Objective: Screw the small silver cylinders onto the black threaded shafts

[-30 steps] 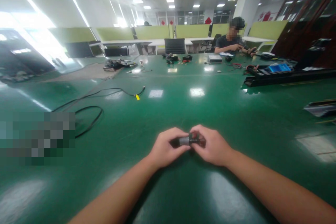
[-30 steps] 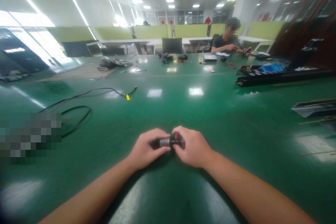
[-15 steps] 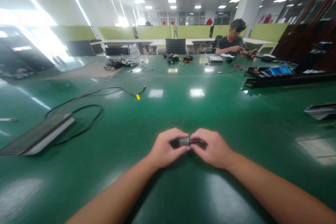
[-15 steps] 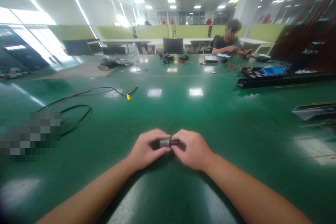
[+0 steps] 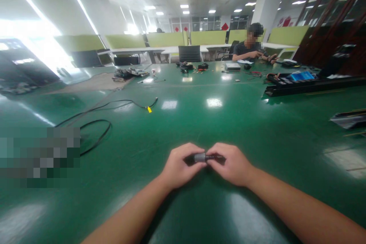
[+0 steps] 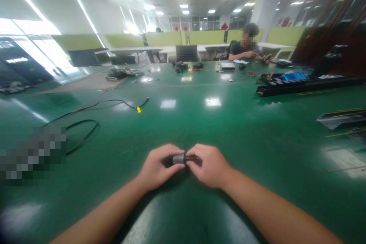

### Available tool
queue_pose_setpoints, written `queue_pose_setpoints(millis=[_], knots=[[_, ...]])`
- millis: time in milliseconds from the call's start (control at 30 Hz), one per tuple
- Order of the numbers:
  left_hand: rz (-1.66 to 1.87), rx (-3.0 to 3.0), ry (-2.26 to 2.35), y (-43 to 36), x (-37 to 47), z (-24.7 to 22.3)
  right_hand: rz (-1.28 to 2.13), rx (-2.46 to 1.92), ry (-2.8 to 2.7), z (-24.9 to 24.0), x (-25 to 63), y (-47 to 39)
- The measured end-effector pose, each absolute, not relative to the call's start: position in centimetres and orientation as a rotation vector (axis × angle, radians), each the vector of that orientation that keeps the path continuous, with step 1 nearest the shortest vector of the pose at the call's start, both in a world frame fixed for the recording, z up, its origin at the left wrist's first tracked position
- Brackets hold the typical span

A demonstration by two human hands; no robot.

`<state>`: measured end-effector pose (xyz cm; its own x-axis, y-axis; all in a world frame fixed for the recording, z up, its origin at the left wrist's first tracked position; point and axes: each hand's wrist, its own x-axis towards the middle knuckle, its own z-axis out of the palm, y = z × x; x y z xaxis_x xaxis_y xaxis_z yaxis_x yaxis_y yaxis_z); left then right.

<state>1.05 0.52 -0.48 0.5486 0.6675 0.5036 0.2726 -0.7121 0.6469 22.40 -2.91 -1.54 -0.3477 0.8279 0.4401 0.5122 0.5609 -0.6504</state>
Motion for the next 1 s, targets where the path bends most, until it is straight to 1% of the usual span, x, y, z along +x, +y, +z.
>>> queue_pose_setpoints(millis=[1000], knots=[[1.04,2.285,0.795,0.5,1.05,-0.28,0.5,-1.109,-2.008,-1.2,22.6,-2.83]])
